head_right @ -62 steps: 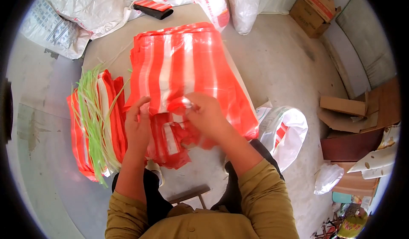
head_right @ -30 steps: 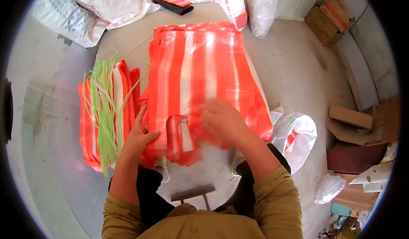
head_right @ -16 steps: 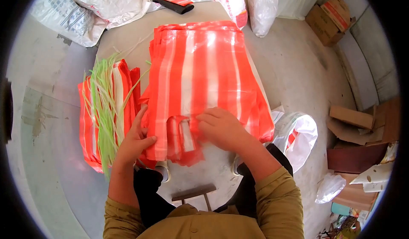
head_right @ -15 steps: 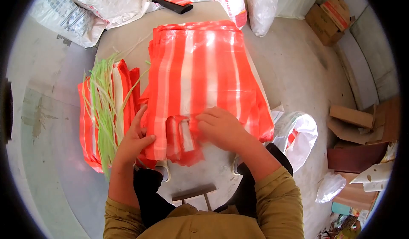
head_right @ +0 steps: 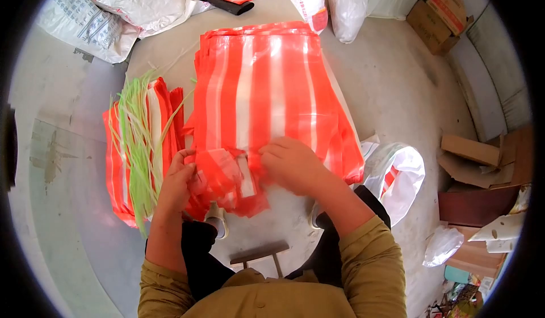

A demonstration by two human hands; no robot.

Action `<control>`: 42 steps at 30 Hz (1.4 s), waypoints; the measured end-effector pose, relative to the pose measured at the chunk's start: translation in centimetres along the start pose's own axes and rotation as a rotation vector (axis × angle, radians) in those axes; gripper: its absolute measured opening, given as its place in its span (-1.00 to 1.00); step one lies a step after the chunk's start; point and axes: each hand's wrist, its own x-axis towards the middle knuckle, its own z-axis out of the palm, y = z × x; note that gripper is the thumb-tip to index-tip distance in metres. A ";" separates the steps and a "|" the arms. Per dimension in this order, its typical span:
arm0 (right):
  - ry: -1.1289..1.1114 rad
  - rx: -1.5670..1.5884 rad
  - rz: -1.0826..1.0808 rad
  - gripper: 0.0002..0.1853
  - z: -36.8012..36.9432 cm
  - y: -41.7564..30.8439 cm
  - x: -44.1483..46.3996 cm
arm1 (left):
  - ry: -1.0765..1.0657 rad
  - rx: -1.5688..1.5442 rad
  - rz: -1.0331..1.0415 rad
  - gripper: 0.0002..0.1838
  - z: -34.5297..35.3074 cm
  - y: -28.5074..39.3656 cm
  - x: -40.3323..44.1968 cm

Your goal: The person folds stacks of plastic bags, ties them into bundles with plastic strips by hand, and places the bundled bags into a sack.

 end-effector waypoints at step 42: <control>-0.010 0.097 -0.015 -0.85 0.3 -0.6 0.3 | 0.083 0.587 0.282 -0.39 -0.8 -3.6 -1.4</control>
